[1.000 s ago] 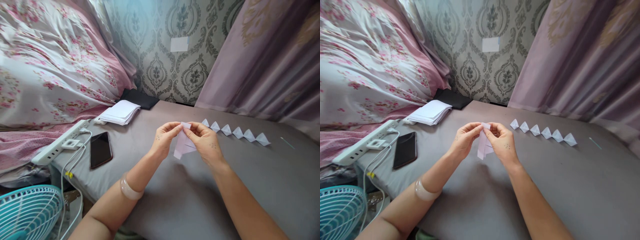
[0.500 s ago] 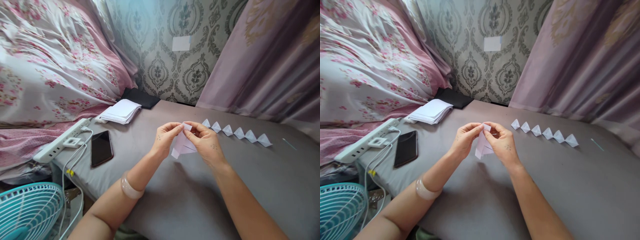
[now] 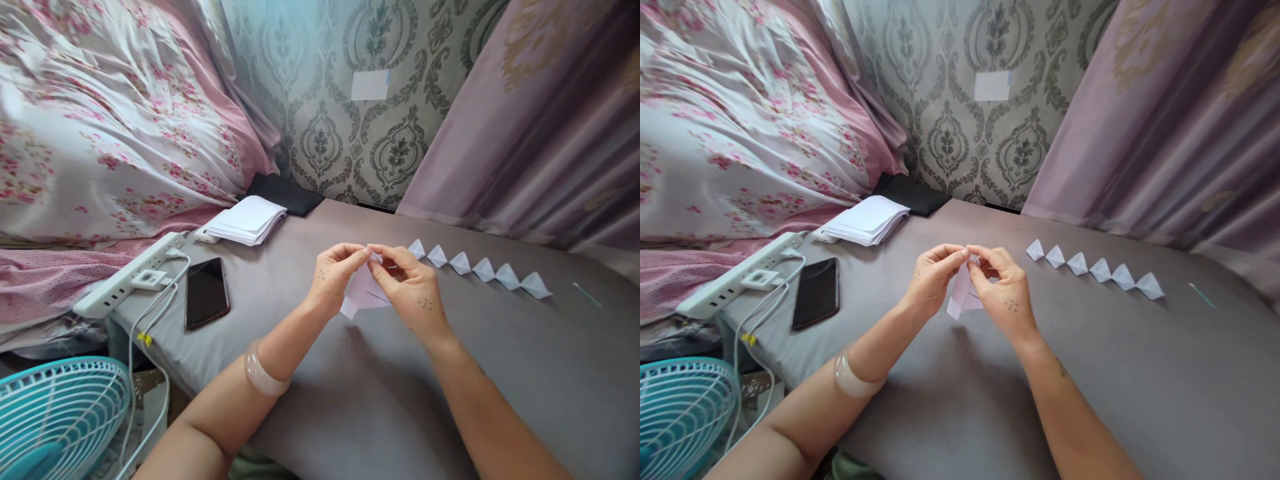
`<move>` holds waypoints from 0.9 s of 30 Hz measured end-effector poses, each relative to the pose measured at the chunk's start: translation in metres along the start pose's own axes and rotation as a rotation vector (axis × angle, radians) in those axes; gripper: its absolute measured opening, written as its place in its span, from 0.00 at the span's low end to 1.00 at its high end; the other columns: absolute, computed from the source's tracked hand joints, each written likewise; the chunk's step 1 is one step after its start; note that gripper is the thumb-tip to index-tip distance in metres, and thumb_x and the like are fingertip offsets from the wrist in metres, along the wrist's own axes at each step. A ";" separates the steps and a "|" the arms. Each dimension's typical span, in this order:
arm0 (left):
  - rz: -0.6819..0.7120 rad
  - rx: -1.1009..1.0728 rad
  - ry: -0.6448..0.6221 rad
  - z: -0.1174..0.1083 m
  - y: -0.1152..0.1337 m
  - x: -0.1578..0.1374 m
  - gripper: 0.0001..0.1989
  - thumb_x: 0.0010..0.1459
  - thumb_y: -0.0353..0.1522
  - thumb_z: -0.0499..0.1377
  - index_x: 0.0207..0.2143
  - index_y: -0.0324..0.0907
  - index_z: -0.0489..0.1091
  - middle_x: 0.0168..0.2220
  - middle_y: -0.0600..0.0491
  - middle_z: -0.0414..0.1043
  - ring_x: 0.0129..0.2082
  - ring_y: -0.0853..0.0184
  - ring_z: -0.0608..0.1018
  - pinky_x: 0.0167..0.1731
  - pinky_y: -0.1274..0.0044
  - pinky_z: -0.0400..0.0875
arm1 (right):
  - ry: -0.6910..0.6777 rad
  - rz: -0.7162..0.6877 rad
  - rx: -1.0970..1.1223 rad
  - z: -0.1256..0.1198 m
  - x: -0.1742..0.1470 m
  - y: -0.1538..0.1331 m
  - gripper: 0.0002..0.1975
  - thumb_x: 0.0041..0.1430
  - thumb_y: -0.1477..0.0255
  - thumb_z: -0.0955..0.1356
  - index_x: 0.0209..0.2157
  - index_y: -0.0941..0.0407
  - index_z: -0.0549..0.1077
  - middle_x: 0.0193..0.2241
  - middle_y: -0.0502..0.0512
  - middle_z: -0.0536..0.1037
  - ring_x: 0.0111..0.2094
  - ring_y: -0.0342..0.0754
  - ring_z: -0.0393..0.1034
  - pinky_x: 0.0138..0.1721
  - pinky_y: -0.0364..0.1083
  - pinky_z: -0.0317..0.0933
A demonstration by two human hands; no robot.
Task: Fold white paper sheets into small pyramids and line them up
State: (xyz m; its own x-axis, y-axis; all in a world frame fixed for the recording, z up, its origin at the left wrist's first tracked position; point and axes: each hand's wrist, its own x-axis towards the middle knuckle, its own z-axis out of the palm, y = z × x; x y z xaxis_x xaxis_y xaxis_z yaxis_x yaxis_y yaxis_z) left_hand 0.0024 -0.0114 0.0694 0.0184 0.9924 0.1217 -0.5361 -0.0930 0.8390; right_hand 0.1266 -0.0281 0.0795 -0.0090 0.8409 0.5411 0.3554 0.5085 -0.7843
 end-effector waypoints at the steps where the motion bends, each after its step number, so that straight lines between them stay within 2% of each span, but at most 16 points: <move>1: 0.004 0.000 0.003 0.000 0.000 0.000 0.08 0.46 0.34 0.68 0.25 0.39 0.75 0.25 0.55 0.73 0.27 0.74 0.71 0.33 0.79 0.65 | 0.003 -0.042 -0.036 0.001 -0.001 -0.001 0.11 0.57 0.72 0.68 0.42 0.52 0.77 0.31 0.49 0.71 0.31 0.41 0.67 0.33 0.43 0.66; 5: 0.025 0.007 0.009 -0.002 0.000 0.000 0.07 0.47 0.33 0.68 0.26 0.38 0.75 0.26 0.55 0.74 0.28 0.74 0.72 0.34 0.79 0.66 | 0.011 -0.186 -0.185 0.003 -0.003 -0.004 0.14 0.59 0.76 0.65 0.45 0.52 0.75 0.34 0.52 0.73 0.32 0.43 0.68 0.36 0.46 0.67; 9: 0.046 0.021 0.011 -0.003 -0.002 0.001 0.06 0.47 0.33 0.67 0.27 0.39 0.76 0.28 0.54 0.75 0.30 0.72 0.73 0.36 0.78 0.66 | 0.013 -0.243 -0.293 0.004 -0.006 -0.005 0.17 0.59 0.77 0.63 0.48 0.53 0.74 0.37 0.55 0.75 0.36 0.45 0.70 0.41 0.48 0.67; 20: 0.079 0.066 -0.017 -0.004 0.000 0.001 0.08 0.48 0.35 0.67 0.29 0.39 0.78 0.30 0.52 0.77 0.32 0.70 0.74 0.39 0.75 0.67 | -0.021 -0.234 -0.492 0.004 -0.012 -0.006 0.24 0.59 0.76 0.60 0.57 0.50 0.68 0.42 0.57 0.74 0.45 0.52 0.69 0.45 0.52 0.67; 27: 0.008 -0.003 -0.074 -0.004 -0.001 0.003 0.10 0.47 0.33 0.68 0.33 0.40 0.79 0.34 0.50 0.79 0.37 0.67 0.76 0.44 0.74 0.67 | -0.072 -0.199 -0.583 0.003 -0.014 -0.007 0.30 0.56 0.78 0.59 0.61 0.50 0.64 0.44 0.58 0.72 0.46 0.54 0.67 0.44 0.54 0.68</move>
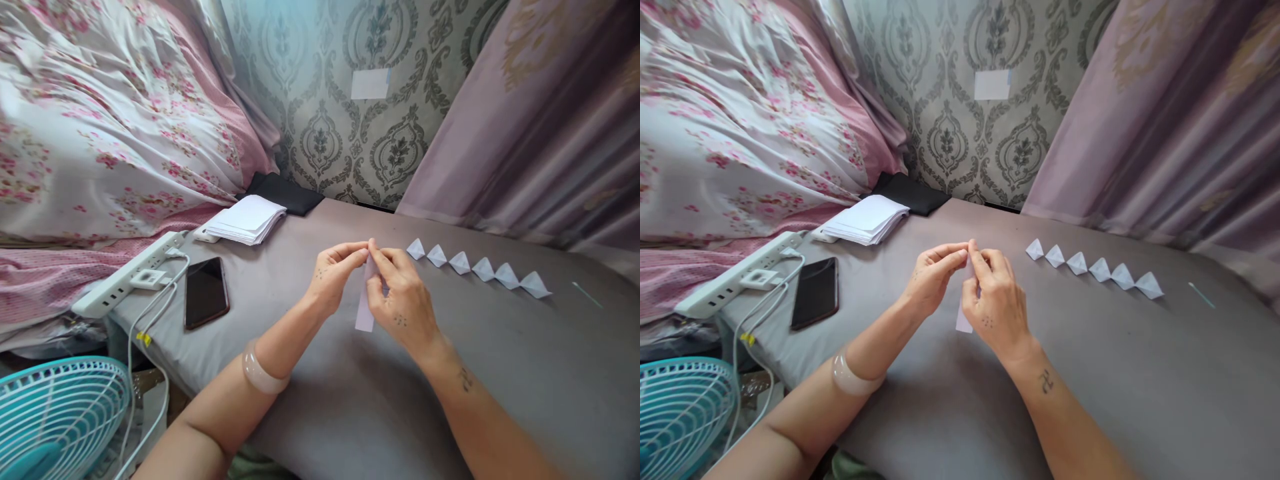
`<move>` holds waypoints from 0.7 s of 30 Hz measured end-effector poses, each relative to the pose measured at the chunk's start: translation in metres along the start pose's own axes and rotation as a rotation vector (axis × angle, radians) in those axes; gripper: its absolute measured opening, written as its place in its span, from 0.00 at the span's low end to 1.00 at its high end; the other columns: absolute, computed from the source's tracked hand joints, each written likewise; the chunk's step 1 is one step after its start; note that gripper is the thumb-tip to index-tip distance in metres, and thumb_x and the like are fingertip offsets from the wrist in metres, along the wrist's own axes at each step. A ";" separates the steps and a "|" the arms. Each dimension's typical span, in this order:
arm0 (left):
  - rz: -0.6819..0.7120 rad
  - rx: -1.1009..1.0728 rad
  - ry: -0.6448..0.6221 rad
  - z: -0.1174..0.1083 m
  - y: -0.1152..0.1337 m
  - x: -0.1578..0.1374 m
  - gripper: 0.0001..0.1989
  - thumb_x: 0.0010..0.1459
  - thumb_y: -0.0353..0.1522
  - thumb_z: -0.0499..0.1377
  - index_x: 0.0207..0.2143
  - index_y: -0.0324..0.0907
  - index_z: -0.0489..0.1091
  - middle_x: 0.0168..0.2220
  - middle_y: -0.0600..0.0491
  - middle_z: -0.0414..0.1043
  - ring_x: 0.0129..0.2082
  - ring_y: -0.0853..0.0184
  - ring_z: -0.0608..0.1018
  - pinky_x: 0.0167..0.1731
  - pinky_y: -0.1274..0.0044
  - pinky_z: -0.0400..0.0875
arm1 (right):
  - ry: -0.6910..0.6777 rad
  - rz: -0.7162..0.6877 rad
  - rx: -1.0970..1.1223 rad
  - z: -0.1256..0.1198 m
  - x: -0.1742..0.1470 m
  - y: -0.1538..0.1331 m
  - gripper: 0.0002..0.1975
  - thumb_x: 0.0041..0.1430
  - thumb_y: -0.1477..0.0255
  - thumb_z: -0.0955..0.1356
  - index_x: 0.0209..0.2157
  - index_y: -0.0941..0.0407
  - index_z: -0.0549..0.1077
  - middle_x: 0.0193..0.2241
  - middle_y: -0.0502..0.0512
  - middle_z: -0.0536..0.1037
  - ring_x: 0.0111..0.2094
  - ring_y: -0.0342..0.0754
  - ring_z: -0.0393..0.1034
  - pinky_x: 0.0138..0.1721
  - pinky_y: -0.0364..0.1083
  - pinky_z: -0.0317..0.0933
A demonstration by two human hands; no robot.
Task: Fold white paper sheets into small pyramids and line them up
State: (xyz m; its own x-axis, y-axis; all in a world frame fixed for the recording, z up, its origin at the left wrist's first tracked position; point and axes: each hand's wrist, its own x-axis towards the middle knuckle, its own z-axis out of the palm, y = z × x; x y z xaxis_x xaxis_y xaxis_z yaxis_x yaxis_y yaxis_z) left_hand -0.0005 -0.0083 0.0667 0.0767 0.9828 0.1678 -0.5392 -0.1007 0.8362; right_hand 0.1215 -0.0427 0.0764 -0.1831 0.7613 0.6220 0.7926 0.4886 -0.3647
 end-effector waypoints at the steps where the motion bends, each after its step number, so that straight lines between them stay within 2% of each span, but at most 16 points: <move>1: -0.021 -0.024 -0.022 -0.001 -0.001 0.001 0.10 0.47 0.33 0.68 0.34 0.40 0.80 0.35 0.50 0.79 0.38 0.67 0.76 0.45 0.74 0.67 | -0.017 0.017 -0.020 -0.001 0.000 -0.001 0.30 0.56 0.78 0.59 0.61 0.51 0.64 0.44 0.59 0.71 0.47 0.55 0.67 0.43 0.54 0.68; 4: -0.093 -0.124 -0.057 -0.002 -0.004 0.005 0.10 0.45 0.32 0.70 0.33 0.41 0.80 0.35 0.51 0.79 0.39 0.68 0.77 0.46 0.75 0.66 | -0.059 0.070 -0.019 -0.004 0.001 -0.002 0.28 0.57 0.76 0.58 0.60 0.52 0.66 0.45 0.61 0.69 0.47 0.55 0.66 0.41 0.54 0.68; 7: -0.130 -0.187 -0.048 -0.004 -0.007 0.008 0.10 0.43 0.31 0.71 0.32 0.41 0.80 0.34 0.52 0.79 0.36 0.70 0.77 0.46 0.76 0.66 | -0.111 0.119 0.117 -0.009 0.003 0.001 0.27 0.58 0.76 0.58 0.59 0.50 0.67 0.45 0.58 0.68 0.45 0.51 0.68 0.43 0.52 0.67; 12: -0.160 -0.142 -0.029 -0.006 -0.010 0.010 0.10 0.41 0.31 0.71 0.30 0.39 0.80 0.31 0.51 0.79 0.32 0.71 0.77 0.41 0.76 0.68 | -0.185 0.234 0.359 -0.022 0.011 0.011 0.23 0.58 0.73 0.59 0.52 0.47 0.74 0.43 0.54 0.71 0.44 0.48 0.69 0.47 0.50 0.65; 15: -0.145 -0.109 -0.012 -0.006 -0.010 0.009 0.10 0.42 0.31 0.71 0.30 0.39 0.80 0.30 0.51 0.78 0.31 0.71 0.76 0.39 0.76 0.67 | -0.152 0.387 0.565 -0.025 0.016 0.016 0.17 0.58 0.69 0.62 0.46 0.51 0.78 0.42 0.54 0.77 0.44 0.49 0.71 0.45 0.49 0.66; 18: -0.131 -0.084 0.033 -0.003 -0.009 0.007 0.10 0.41 0.31 0.71 0.29 0.39 0.79 0.30 0.51 0.78 0.31 0.71 0.76 0.39 0.75 0.67 | -0.069 0.578 0.723 -0.022 0.019 0.019 0.15 0.56 0.62 0.67 0.38 0.54 0.81 0.37 0.57 0.81 0.40 0.51 0.73 0.40 0.50 0.68; 21: -0.123 -0.053 0.042 0.000 -0.007 0.004 0.09 0.41 0.31 0.71 0.28 0.39 0.79 0.29 0.51 0.78 0.30 0.71 0.75 0.38 0.75 0.67 | -0.063 0.617 0.764 -0.017 0.018 0.019 0.15 0.51 0.60 0.71 0.35 0.54 0.81 0.34 0.56 0.82 0.38 0.52 0.74 0.39 0.50 0.68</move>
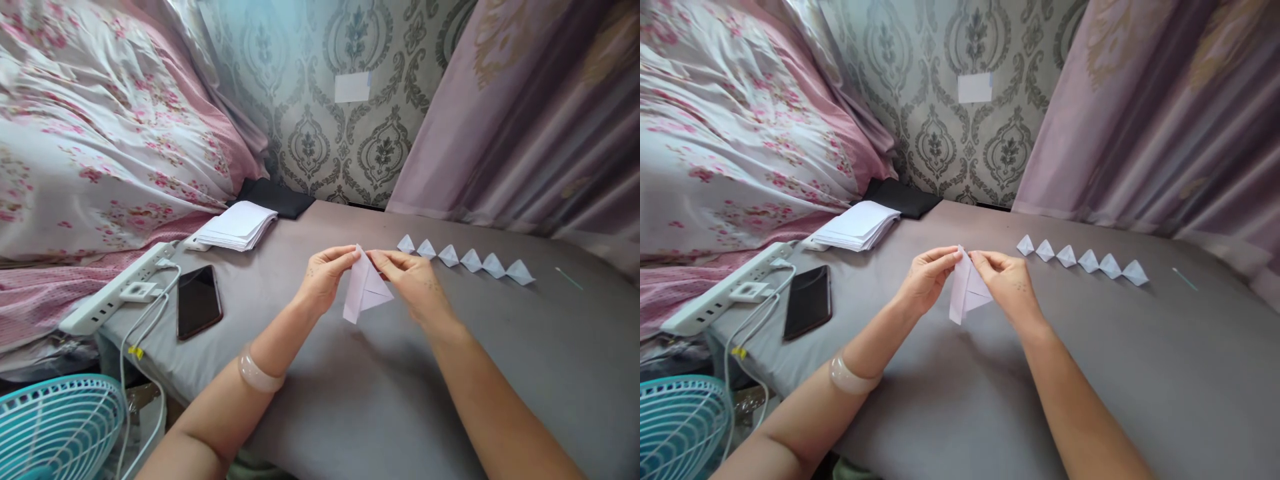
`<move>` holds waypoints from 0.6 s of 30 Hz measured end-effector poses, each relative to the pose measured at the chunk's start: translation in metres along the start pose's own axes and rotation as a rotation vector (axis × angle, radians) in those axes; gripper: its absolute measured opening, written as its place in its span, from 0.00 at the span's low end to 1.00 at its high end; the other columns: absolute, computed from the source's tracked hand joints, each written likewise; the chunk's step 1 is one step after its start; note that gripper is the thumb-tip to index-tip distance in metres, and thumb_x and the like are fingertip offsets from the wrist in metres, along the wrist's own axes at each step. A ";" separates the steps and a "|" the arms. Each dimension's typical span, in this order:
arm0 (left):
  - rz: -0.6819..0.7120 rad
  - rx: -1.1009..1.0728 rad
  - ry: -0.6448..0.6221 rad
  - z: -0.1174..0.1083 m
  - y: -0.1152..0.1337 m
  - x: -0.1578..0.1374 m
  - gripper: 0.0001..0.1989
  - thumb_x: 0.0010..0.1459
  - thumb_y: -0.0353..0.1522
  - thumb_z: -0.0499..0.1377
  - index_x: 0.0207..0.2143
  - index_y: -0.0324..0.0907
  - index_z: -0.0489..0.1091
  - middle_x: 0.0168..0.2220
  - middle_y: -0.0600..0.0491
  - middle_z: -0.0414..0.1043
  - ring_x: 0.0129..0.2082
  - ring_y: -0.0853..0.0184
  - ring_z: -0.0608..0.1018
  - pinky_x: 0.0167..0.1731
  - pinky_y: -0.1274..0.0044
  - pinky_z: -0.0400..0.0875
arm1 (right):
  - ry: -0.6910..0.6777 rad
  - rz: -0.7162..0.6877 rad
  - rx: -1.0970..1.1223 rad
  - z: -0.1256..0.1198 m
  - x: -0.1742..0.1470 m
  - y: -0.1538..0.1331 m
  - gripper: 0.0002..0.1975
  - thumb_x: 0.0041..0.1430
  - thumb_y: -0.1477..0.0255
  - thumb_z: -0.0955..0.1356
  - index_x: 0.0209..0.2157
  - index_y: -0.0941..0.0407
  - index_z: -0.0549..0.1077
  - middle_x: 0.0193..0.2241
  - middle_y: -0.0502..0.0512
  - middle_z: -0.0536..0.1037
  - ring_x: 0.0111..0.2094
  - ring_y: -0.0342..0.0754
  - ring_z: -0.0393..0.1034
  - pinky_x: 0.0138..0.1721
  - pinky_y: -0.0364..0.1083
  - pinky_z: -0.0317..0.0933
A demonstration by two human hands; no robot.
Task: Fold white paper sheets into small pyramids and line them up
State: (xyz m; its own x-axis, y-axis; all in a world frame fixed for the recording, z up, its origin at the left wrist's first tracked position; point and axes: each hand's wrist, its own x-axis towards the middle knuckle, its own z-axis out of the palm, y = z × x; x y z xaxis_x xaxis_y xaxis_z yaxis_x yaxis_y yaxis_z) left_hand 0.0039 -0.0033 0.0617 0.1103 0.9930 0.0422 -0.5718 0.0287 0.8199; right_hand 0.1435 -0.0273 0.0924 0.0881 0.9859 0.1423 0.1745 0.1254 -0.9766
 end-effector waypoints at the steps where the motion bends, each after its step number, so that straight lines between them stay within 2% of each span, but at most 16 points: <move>1: 0.003 0.010 -0.002 0.001 0.000 -0.001 0.09 0.41 0.32 0.71 0.28 0.39 0.79 0.29 0.51 0.78 0.30 0.71 0.75 0.38 0.75 0.67 | -0.007 -0.004 0.001 0.001 0.000 0.001 0.15 0.50 0.59 0.71 0.35 0.54 0.81 0.34 0.55 0.82 0.38 0.52 0.75 0.39 0.50 0.68; 7: 0.017 0.013 -0.006 0.002 -0.001 -0.003 0.10 0.41 0.32 0.71 0.28 0.40 0.79 0.31 0.51 0.78 0.32 0.70 0.75 0.40 0.75 0.66 | -0.030 -0.009 0.033 0.005 -0.001 0.005 0.14 0.48 0.60 0.73 0.34 0.54 0.81 0.36 0.55 0.82 0.39 0.52 0.76 0.43 0.50 0.68; 13: 0.104 0.114 -0.069 0.000 -0.002 -0.004 0.09 0.44 0.35 0.70 0.30 0.40 0.78 0.33 0.52 0.78 0.35 0.70 0.75 0.41 0.75 0.66 | -0.049 0.014 0.033 0.000 0.002 0.005 0.16 0.44 0.59 0.74 0.32 0.56 0.81 0.32 0.56 0.82 0.31 0.49 0.75 0.34 0.48 0.68; 18: 0.115 0.206 -0.110 -0.002 0.003 -0.004 0.10 0.46 0.37 0.69 0.27 0.39 0.76 0.26 0.54 0.74 0.27 0.73 0.71 0.32 0.77 0.64 | -0.142 0.044 0.027 -0.004 0.001 0.002 0.17 0.43 0.57 0.74 0.31 0.55 0.81 0.27 0.54 0.81 0.27 0.47 0.73 0.28 0.45 0.66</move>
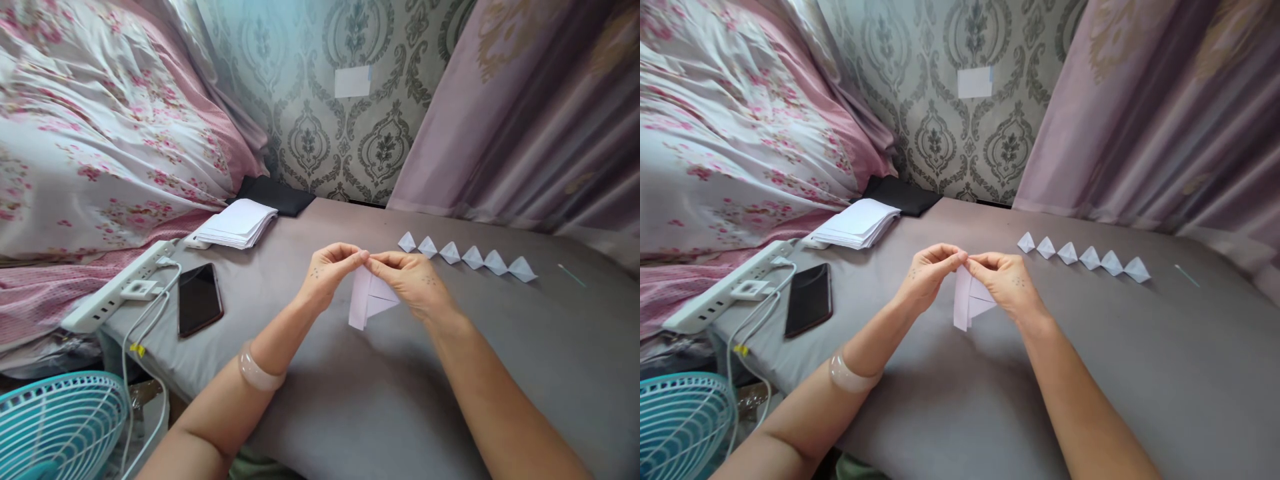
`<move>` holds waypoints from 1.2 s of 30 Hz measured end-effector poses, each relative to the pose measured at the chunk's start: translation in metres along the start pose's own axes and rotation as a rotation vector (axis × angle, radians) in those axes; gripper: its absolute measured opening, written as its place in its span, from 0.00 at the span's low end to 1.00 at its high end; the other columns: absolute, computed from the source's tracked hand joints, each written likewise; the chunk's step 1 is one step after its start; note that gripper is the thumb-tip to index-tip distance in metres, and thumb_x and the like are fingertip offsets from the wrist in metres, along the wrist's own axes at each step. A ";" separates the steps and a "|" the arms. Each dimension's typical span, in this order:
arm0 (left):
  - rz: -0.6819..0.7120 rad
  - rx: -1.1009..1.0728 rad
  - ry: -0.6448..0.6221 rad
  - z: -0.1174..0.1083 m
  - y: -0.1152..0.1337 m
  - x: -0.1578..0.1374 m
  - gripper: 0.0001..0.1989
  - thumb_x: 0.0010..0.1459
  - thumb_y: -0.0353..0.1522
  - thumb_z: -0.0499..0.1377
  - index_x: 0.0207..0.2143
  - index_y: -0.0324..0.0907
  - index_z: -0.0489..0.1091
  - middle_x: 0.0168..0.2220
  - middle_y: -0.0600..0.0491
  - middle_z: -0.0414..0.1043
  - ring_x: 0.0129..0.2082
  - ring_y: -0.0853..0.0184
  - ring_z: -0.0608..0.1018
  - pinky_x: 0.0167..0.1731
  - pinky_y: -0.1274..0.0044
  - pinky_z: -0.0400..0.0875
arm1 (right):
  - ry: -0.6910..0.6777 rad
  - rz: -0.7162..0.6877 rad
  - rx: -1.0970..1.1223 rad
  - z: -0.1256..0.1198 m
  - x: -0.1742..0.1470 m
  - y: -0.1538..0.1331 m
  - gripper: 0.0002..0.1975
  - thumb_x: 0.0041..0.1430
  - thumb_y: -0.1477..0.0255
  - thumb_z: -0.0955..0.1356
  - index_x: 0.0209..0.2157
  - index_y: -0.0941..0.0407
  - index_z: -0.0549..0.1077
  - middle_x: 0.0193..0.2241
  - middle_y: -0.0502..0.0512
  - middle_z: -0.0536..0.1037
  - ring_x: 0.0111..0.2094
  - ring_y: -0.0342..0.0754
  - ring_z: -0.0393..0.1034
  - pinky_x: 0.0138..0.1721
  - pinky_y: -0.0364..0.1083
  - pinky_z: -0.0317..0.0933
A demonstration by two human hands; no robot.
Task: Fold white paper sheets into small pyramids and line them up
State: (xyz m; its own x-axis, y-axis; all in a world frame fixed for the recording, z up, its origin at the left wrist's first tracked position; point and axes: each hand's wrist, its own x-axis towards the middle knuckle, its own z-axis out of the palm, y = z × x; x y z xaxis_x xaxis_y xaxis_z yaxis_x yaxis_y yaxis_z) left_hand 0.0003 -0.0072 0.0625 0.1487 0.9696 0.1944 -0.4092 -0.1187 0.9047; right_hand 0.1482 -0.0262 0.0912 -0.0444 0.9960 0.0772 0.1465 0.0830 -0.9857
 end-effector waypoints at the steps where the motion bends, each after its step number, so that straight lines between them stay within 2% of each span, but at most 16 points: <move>1: -0.001 0.009 0.002 -0.001 0.000 0.001 0.11 0.45 0.37 0.69 0.26 0.39 0.76 0.25 0.54 0.73 0.26 0.73 0.71 0.31 0.77 0.63 | -0.024 0.024 0.013 -0.001 0.000 0.001 0.17 0.43 0.57 0.74 0.30 0.55 0.81 0.26 0.54 0.81 0.26 0.47 0.73 0.27 0.45 0.65; 6: -0.074 0.066 0.034 -0.010 -0.015 0.009 0.14 0.40 0.39 0.71 0.23 0.37 0.76 0.22 0.53 0.72 0.24 0.74 0.70 0.30 0.76 0.63 | -0.133 0.211 0.159 -0.002 0.010 0.021 0.18 0.40 0.59 0.76 0.29 0.57 0.80 0.24 0.54 0.80 0.21 0.42 0.69 0.22 0.43 0.61; 11: -0.287 0.121 0.047 -0.027 -0.052 0.019 0.16 0.36 0.40 0.72 0.23 0.36 0.76 0.21 0.51 0.72 0.22 0.73 0.70 0.28 0.76 0.63 | -0.080 0.465 0.264 0.004 0.016 0.053 0.12 0.38 0.69 0.77 0.28 0.60 0.78 0.21 0.53 0.78 0.20 0.42 0.69 0.21 0.41 0.61; 14: -0.379 0.128 0.039 -0.031 -0.065 0.020 0.17 0.33 0.39 0.73 0.21 0.36 0.75 0.18 0.52 0.70 0.20 0.73 0.68 0.26 0.76 0.62 | -0.044 0.545 0.245 0.005 0.016 0.063 0.08 0.41 0.73 0.76 0.24 0.61 0.77 0.18 0.53 0.77 0.18 0.41 0.67 0.20 0.40 0.60; 20: -0.340 0.117 0.049 -0.022 -0.064 0.016 0.16 0.35 0.39 0.72 0.21 0.36 0.74 0.17 0.54 0.69 0.19 0.75 0.66 0.23 0.79 0.58 | -0.044 0.577 0.285 -0.001 0.009 0.065 0.08 0.43 0.71 0.76 0.23 0.61 0.77 0.18 0.54 0.77 0.18 0.41 0.68 0.20 0.39 0.61; 26: -0.435 0.108 -0.012 -0.018 -0.064 0.013 0.11 0.41 0.34 0.70 0.23 0.34 0.74 0.19 0.54 0.70 0.20 0.75 0.67 0.25 0.79 0.60 | -0.019 0.560 0.380 -0.005 0.001 0.072 0.09 0.39 0.72 0.77 0.25 0.60 0.78 0.21 0.54 0.79 0.21 0.41 0.70 0.22 0.39 0.64; 30: -0.424 0.126 -0.012 -0.017 -0.060 0.013 0.08 0.45 0.31 0.67 0.23 0.34 0.73 0.19 0.54 0.69 0.20 0.75 0.68 0.27 0.78 0.61 | -0.038 0.571 0.407 -0.006 0.000 0.074 0.09 0.41 0.72 0.77 0.27 0.59 0.79 0.24 0.54 0.80 0.23 0.43 0.72 0.25 0.41 0.67; 36: -0.401 0.157 -0.025 -0.016 -0.060 0.012 0.09 0.46 0.32 0.67 0.25 0.35 0.73 0.21 0.54 0.71 0.23 0.74 0.70 0.28 0.78 0.63 | -0.055 0.578 0.421 -0.009 0.002 0.077 0.09 0.42 0.74 0.76 0.29 0.59 0.79 0.26 0.55 0.81 0.24 0.43 0.72 0.28 0.42 0.68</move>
State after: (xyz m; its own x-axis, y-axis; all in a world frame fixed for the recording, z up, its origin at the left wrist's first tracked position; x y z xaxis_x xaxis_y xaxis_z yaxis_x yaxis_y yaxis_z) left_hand 0.0118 0.0154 0.0047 0.2904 0.9404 -0.1768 -0.1729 0.2333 0.9569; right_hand 0.1682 -0.0172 0.0170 -0.1261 0.8729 -0.4713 -0.2313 -0.4879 -0.8417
